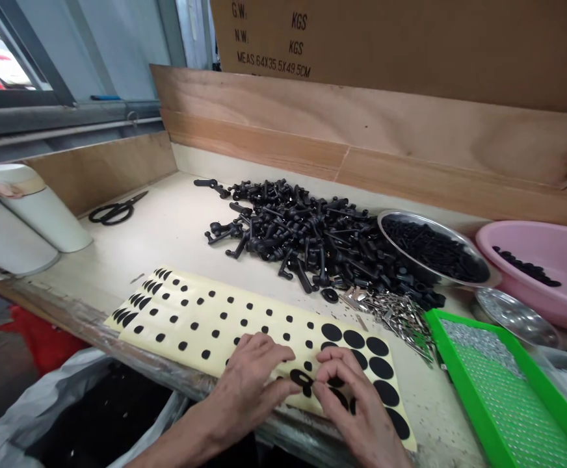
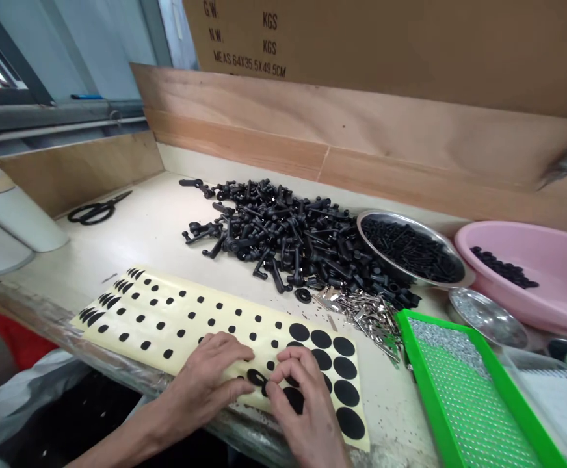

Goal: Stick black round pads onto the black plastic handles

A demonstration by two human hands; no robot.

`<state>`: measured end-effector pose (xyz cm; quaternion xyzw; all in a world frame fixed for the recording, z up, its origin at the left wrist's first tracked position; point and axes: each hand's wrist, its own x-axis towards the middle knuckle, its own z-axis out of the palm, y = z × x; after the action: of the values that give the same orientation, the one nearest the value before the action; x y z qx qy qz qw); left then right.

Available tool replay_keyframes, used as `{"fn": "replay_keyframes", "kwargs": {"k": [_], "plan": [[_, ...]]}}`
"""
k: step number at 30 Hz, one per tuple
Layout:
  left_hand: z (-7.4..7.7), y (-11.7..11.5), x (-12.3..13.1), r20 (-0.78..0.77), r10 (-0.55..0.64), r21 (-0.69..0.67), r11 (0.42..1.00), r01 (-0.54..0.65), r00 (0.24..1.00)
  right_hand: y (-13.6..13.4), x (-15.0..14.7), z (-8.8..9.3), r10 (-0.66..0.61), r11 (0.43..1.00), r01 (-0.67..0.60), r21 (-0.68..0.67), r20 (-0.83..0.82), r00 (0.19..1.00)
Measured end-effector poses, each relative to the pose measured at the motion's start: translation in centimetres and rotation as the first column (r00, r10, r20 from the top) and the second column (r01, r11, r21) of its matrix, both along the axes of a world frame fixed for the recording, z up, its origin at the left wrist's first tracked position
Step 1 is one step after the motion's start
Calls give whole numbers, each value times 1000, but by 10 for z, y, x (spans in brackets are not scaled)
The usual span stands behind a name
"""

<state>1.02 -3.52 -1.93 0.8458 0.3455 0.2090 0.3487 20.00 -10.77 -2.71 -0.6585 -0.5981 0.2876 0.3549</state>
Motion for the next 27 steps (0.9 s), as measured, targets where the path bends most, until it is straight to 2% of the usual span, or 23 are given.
{"fn": "replay_keyframes", "kwargs": {"k": [2,4,7,9,13,18,19,21,23,24,25,27], "plan": [[6,6,1,127,91,-190,980,-66,988,5,-5,7,-53,999,51,-15,-155,987],[12,13,3,216,209,-359,925,-122,954,11,-13,9,-135,991,136,-16,-309,942],[18,22,4,256,383,-580,795,-176,887,22,-23,7,-265,959,280,-36,-462,847],[21,27,3,261,455,-688,706,-167,851,30,-25,4,-301,947,318,-52,-494,816],[22,32,0,273,528,-774,617,-143,804,44,-23,4,-217,975,210,-67,-452,865],[21,32,1,274,561,-802,582,-136,781,54,-28,6,-181,981,191,-19,-421,889],[21,33,1,286,552,-783,605,-141,783,56,-30,5,-178,980,201,15,-403,898],[21,37,1,314,498,-672,718,-182,808,58,-35,5,-181,963,236,132,-335,925],[20,51,-1,305,440,-460,845,-274,845,59,-41,5,-216,905,290,312,-250,944],[19,63,-2,269,436,-319,882,-348,859,60,-43,5,-237,863,307,400,-216,947],[18,77,-5,219,456,-173,888,-425,863,59,-45,5,-263,821,324,470,-193,945],[16,113,-11,118,540,91,830,-551,833,59,-47,4,-313,758,360,544,-180,932]]}}
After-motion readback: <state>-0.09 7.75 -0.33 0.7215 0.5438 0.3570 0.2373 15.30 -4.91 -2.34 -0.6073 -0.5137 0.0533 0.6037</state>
